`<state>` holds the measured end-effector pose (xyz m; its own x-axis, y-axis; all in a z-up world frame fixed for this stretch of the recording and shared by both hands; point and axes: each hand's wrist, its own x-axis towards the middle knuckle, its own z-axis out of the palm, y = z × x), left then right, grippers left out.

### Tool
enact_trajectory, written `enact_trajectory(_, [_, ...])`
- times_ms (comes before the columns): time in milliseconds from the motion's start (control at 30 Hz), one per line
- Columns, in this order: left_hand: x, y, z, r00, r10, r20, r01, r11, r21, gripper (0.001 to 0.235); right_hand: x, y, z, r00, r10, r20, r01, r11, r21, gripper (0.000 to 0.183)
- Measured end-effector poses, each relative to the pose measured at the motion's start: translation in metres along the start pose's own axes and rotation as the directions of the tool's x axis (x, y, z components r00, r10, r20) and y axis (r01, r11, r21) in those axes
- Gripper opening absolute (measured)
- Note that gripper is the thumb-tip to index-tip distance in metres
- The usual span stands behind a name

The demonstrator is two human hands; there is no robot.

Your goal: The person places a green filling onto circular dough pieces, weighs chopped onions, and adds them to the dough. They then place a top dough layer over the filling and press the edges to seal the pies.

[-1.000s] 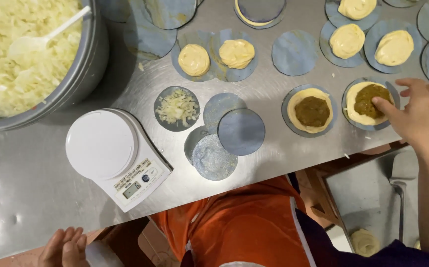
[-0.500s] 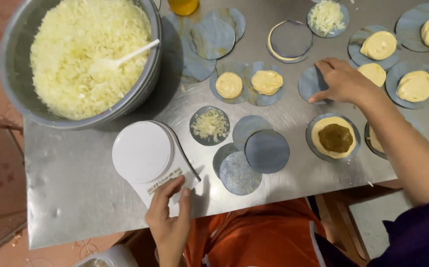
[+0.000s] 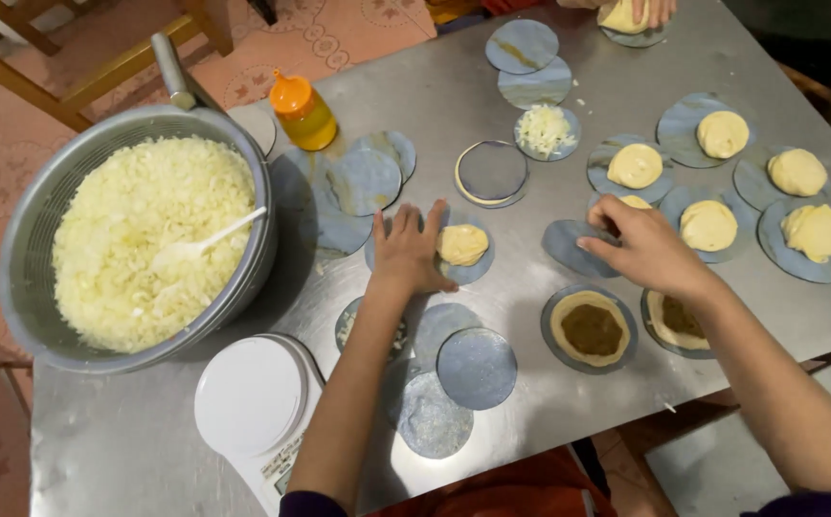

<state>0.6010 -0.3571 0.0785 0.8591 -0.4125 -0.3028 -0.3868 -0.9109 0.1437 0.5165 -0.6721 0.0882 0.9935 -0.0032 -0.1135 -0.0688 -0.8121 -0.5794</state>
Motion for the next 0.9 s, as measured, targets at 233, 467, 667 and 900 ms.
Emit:
enact_trajectory(233, [0.011,0.009,0.006,0.994,0.098,0.048,-0.102,0.989,0.109,0.133,-0.030,0.050,0.007,0.981,0.128,-0.145,-0.069,0.932,0.357,0.022])
enact_trajectory(467, [-0.006,0.047,0.057,0.957,0.185,-0.222,-0.179,0.983,0.045,0.129,-0.018,0.014,0.031,0.963,0.250,-0.101,-0.212,0.933,0.291,0.035])
enact_trajectory(667, [-0.029,0.049,0.042,0.950,0.117,-0.288,-0.209,0.927,-0.313,0.118,-0.017,-0.010,0.065,0.920,-0.244,-0.308,0.217,0.969,-0.120,0.038])
enact_trajectory(900, [-0.060,0.011,0.044,0.893,-0.093,-0.441,-0.197,0.800,-0.567,0.066,-0.017,-0.044,0.101,0.872,-0.483,-0.078,0.443,0.847,-0.293,0.048])
